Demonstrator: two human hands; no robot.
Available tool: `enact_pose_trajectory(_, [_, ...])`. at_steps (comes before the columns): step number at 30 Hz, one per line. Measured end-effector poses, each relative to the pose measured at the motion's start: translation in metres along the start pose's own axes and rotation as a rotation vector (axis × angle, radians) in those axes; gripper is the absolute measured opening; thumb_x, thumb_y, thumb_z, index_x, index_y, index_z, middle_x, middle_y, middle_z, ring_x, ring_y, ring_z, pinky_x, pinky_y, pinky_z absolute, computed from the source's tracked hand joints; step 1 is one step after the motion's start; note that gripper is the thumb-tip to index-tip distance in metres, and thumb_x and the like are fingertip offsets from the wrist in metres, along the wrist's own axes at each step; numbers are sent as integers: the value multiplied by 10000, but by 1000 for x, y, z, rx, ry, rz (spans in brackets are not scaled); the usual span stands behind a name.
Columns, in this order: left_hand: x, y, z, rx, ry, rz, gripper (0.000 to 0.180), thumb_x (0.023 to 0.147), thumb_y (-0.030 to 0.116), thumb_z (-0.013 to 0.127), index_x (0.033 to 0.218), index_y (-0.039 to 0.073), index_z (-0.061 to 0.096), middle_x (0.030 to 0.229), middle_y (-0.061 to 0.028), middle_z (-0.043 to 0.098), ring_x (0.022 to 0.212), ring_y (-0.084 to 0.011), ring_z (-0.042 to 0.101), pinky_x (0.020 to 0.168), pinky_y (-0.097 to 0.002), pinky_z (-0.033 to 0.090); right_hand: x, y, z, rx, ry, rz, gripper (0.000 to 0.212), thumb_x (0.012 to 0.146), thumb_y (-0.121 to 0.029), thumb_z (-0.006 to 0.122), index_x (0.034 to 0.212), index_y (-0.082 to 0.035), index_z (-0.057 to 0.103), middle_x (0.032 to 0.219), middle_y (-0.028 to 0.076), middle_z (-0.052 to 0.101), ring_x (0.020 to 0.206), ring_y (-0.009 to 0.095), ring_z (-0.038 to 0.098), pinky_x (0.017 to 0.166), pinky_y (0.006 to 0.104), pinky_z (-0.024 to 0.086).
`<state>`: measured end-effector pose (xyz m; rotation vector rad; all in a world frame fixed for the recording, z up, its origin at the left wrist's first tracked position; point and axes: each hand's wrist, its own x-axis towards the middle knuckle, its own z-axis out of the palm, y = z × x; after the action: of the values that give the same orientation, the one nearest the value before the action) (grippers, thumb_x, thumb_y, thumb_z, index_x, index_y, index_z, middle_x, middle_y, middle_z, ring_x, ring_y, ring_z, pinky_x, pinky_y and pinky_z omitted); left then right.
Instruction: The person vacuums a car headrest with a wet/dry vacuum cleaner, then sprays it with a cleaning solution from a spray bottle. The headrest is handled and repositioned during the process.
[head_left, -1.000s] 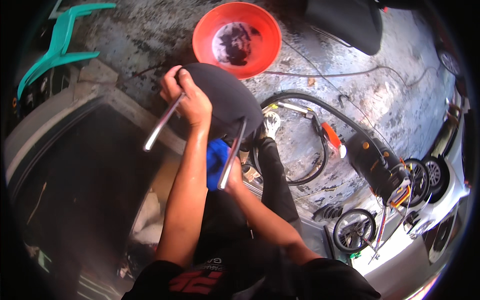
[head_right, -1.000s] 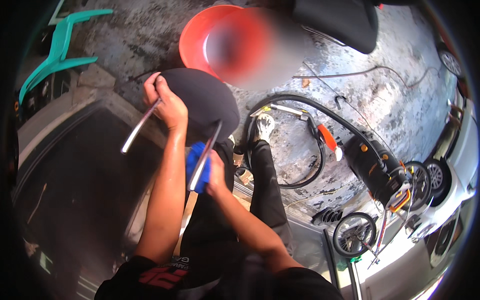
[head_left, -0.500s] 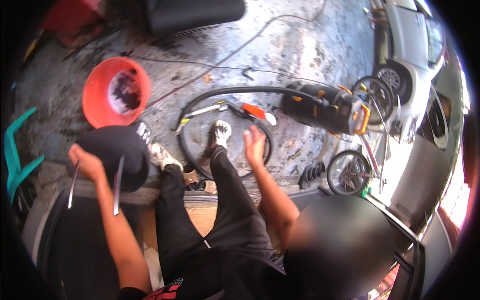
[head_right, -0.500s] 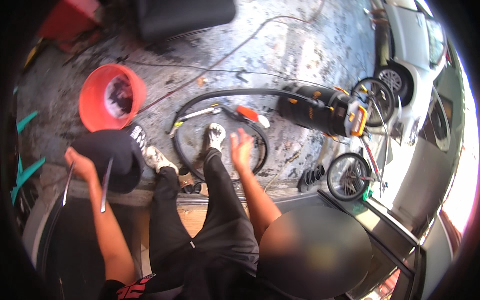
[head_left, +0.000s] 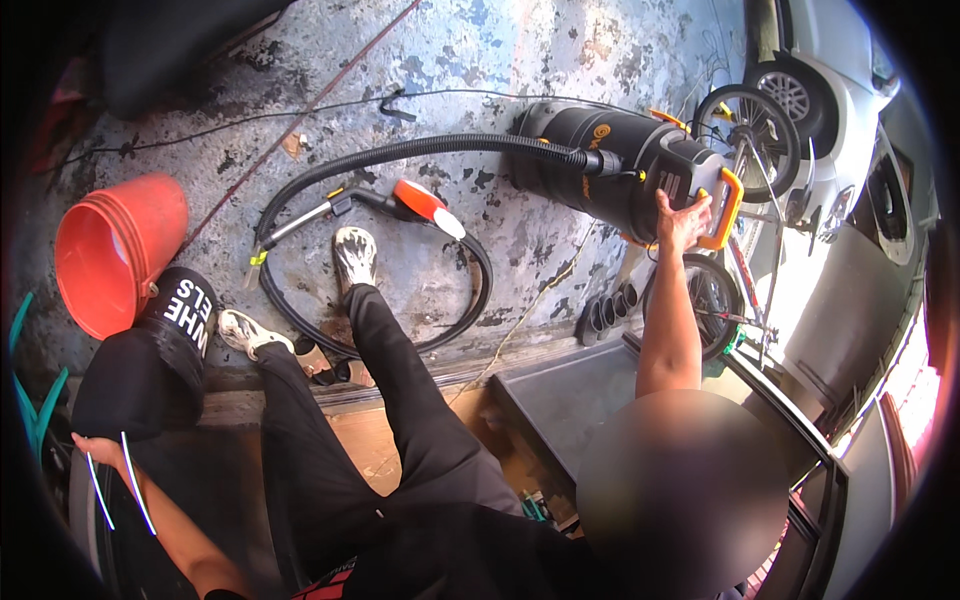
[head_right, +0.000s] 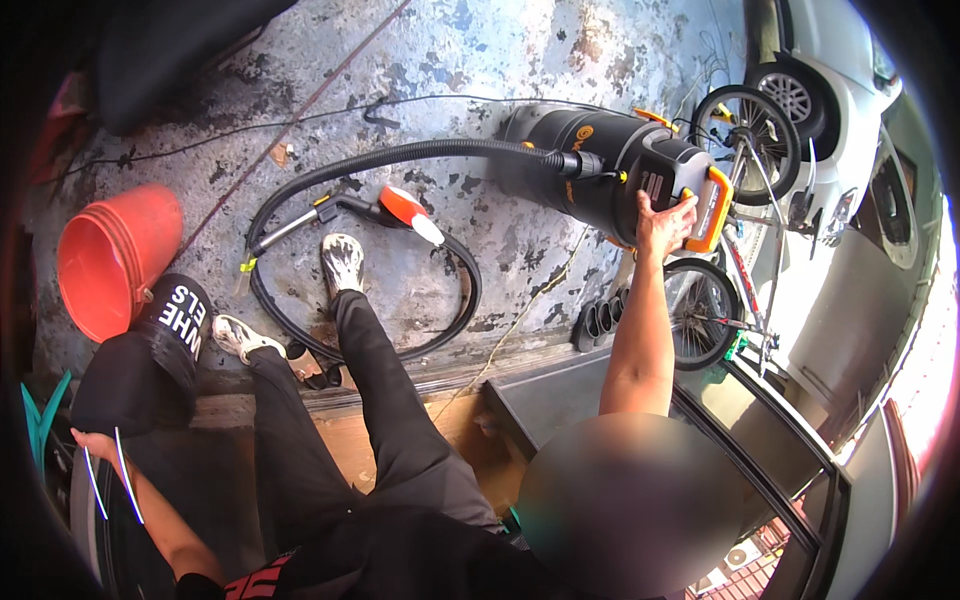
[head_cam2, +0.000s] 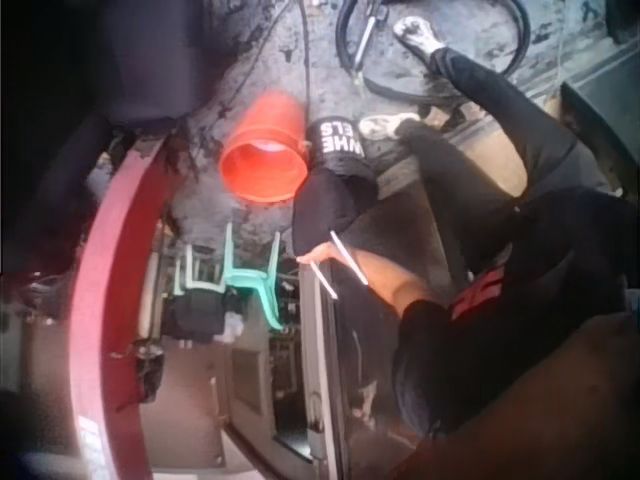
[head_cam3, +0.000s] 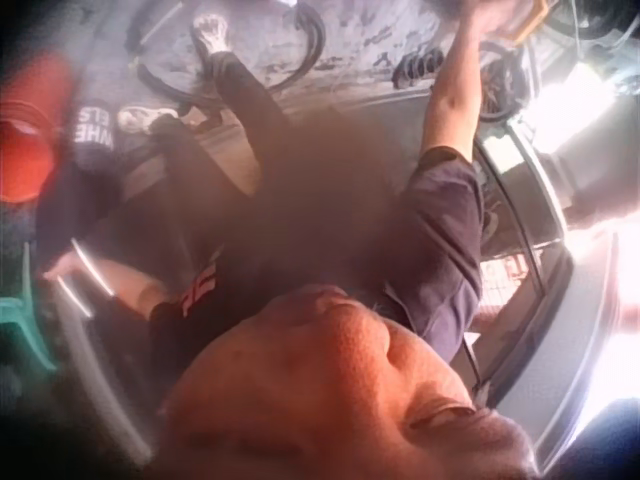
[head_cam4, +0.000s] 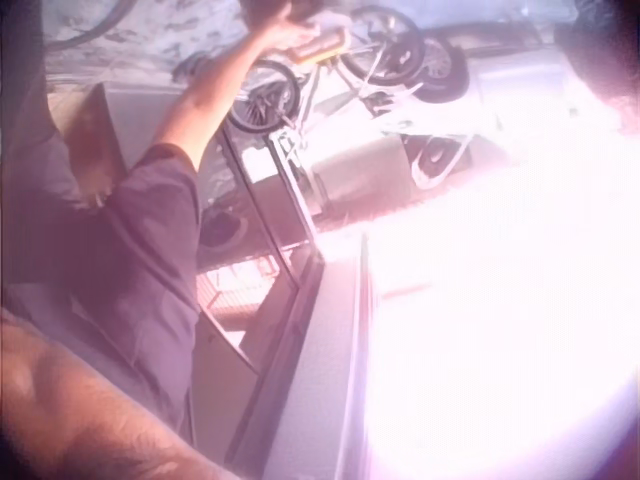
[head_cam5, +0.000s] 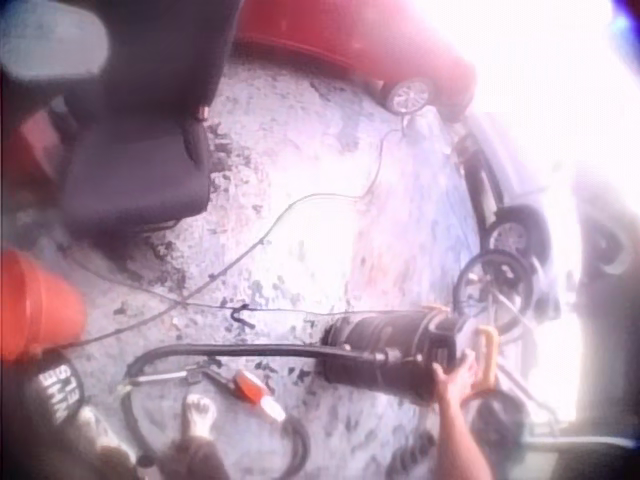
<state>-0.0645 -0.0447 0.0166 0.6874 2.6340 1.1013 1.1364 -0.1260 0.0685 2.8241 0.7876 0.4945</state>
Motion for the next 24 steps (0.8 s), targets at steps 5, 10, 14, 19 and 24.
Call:
enact_pose_trajectory(5, [27, -26, -32, 520, 186, 484, 565, 1111, 334, 404, 1280, -151, 637, 1265, -319, 686, 1151, -425, 680, 1035, -477, 542, -13, -32, 16, -72, 64, 16, 1099, 814, -512, 860, 1648, -141, 247, 1596, 156, 419, 1457, 444, 407, 1139, 654, 363])
enact_pose_trajectory(10, [48, -18, -41, 655, 273, 799, 538, 1114, 316, 416, 1259, -149, 643, 1281, -357, 659, 1217, -464, 635, 1083, -500, 488, -15, -8, 37, -55, 135, -67, 1026, 819, -503, 847, 1601, -104, 315, 1509, 201, 511, 1420, 427, 448, 1095, 637, 396])
enact_pose_trajectory(14, [-27, 9, 2, 206, 209, 258, 555, 1113, 343, 422, 1305, -136, 627, 1302, -343, 651, 1229, -440, 623, 1111, -469, 460, 1, -9, 26, -162, 198, -96, 1019, 813, -563, 835, 1587, -136, 328, 1511, 182, 507, 1390, 459, 482, 1047, 627, 443])
enact_pose_trajectory(19, [-3, -9, -6, 370, 197, 501, 556, 1114, 341, 409, 1349, -125, 602, 1387, -305, 616, 1322, -408, 562, 1164, -438, 401, -20, -14, 17, -118, 164, -230, 1045, 813, -631, 823, 1570, -87, 351, 1490, 215, 524, 1318, 459, 533, 1033, 605, 471])
enact_pose_trajectory(24, [-53, 66, -4, 293, 198, 412, 586, 1120, 397, 424, 1361, -109, 592, 1338, -241, 643, 1239, -334, 593, 1105, -383, 414, -229, -224, -38, 658, -508, -993, 606, 855, -115, 829, 1419, -64, 612, 1414, 161, 616, 1301, 378, 558, 1138, 450, 416])
